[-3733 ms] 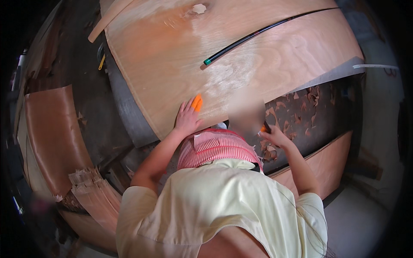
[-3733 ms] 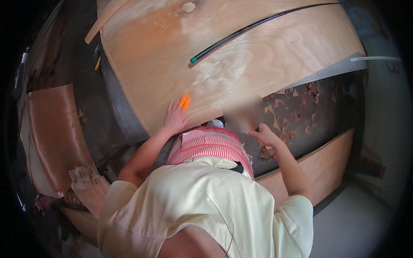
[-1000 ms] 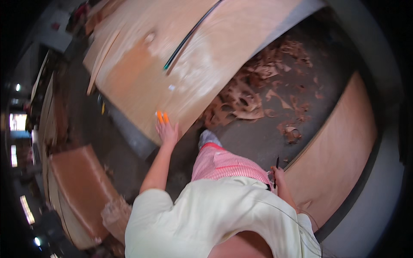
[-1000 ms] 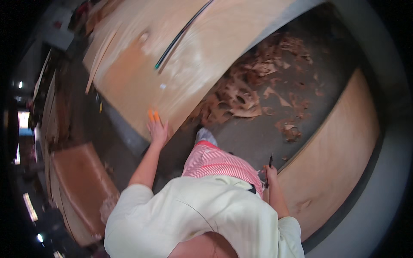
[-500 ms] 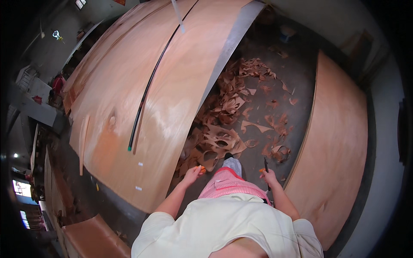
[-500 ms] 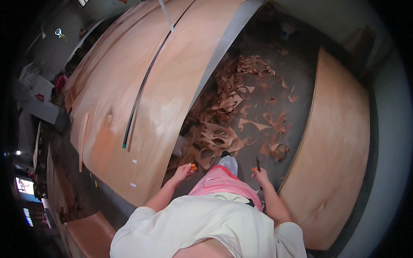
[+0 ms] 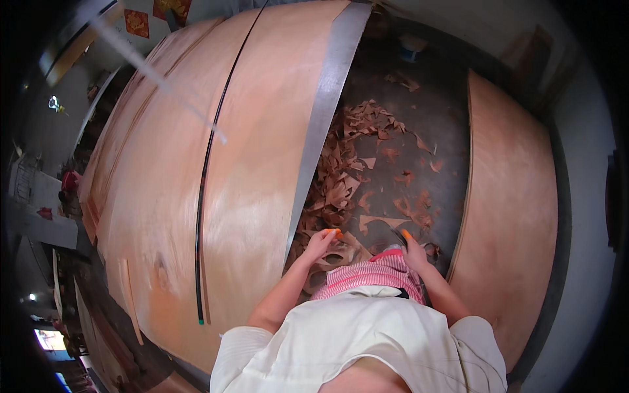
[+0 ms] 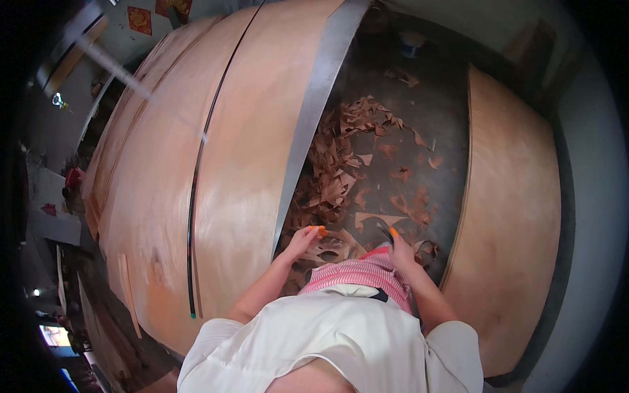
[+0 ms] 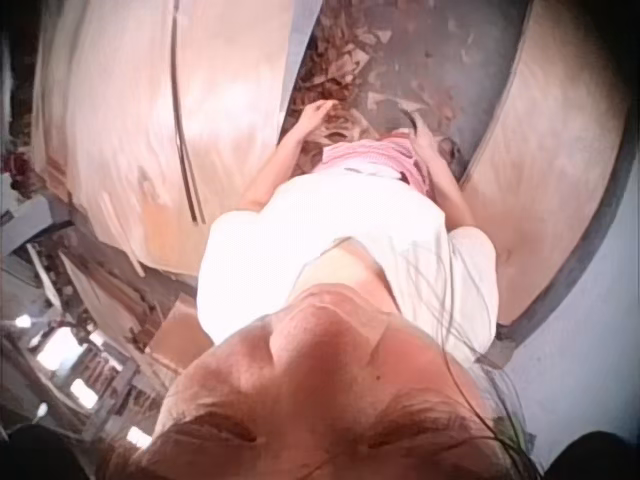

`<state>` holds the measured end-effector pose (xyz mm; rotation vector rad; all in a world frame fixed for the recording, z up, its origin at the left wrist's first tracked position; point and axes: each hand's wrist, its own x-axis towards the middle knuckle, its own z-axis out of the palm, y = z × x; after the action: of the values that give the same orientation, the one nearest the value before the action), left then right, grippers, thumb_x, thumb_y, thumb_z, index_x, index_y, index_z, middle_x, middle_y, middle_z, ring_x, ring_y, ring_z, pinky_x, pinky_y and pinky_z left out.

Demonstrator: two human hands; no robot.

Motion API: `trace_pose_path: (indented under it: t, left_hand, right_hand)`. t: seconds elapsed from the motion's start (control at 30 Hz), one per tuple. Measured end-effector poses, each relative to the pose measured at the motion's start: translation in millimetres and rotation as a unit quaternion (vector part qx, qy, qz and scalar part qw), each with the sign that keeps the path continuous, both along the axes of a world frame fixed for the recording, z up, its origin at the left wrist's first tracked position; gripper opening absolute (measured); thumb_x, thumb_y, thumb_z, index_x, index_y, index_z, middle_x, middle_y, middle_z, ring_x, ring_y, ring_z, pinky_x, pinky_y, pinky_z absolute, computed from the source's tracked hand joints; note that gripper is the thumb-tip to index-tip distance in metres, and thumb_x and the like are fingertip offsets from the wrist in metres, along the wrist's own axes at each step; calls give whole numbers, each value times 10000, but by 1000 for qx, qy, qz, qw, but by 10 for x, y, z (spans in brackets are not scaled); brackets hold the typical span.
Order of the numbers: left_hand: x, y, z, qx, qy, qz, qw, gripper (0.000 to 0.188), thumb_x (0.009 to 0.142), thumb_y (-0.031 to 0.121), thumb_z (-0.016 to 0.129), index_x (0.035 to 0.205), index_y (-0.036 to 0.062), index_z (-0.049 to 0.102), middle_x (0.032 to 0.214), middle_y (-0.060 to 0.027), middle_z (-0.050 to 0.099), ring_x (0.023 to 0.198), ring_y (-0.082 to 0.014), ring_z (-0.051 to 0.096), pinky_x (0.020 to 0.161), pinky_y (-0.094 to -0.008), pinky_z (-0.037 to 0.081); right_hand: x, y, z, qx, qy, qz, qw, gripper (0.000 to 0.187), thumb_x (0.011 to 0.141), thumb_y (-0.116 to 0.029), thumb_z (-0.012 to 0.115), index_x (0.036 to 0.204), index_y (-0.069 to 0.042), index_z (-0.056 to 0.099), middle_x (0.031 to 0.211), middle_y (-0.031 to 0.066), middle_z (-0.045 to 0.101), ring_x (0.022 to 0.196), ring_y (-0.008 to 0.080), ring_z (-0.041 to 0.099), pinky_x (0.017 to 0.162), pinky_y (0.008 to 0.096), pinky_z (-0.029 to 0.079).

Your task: The person cuts large sheets of wood veneer on a curved metal table using a utility knife and a long flexible ruler. They measure and cut straight lines, then use a template to cut curved shapes, stacking the finished pieces.

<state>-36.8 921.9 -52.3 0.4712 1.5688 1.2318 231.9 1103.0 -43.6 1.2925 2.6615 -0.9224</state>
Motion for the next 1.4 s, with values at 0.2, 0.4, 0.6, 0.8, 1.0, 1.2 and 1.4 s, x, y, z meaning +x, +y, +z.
trace_pose_path:
  t: [0.2,0.4,0.6,0.8,1.0,1.2,1.4]
  left_hand:
    - [-483,200,2,-44,-139,145,979,407,897,372,394,1128,58,513,1047,-70,582,906,-134,563,752,-252,435]
    - [-777,387,-82,-21,-239,322,916,615,860,552,294,1146,40,479,1109,-127,553,935,-211,573,796,-330,448]
    - [-992,474,-62,57,-434,503,745,705,817,618,290,1152,24,471,1125,-143,537,978,-245,547,764,-329,481]
    - [-1037,387,-482,282,-261,793,473,454,865,407,429,1076,11,499,1027,-112,588,948,-215,568,770,-314,506]
    - [-1018,463,-256,230,-211,842,439,347,877,294,461,1066,5,497,1049,-98,577,949,-204,566,826,-295,477]
    - [-974,486,-162,223,-175,862,421,328,882,274,459,1058,0,497,1044,-93,576,953,-198,560,829,-295,471]
    - [-373,205,-197,230,-134,870,416,335,886,267,449,1090,4,487,1060,-97,568,966,-206,553,831,-304,471]
  right_hand:
    - [-1983,867,351,-12,49,174,984,573,743,-129,509,1279,-176,310,961,161,561,824,340,563,676,413,453]
    - [-3722,1501,-20,69,59,341,936,583,722,-67,484,1280,-103,317,877,137,540,764,297,570,610,391,456]
    - [-4390,1915,-132,34,151,447,881,533,746,-59,459,1260,-79,316,874,151,526,707,314,566,566,386,462]
    - [-4750,2634,-1,-90,161,460,869,327,726,-205,564,1020,-75,504,737,107,574,641,294,575,550,366,444]
    - [-6190,3449,-281,-319,253,12,914,403,776,-395,536,716,4,552,553,41,517,485,166,497,474,313,401]
    - [-6594,3546,-46,-431,232,-62,870,304,784,-307,589,666,-41,504,482,-1,396,379,122,355,384,277,268]
    - [-5727,3404,8,-466,254,-55,846,265,800,-270,584,674,-51,508,514,-7,413,417,110,370,405,270,265]
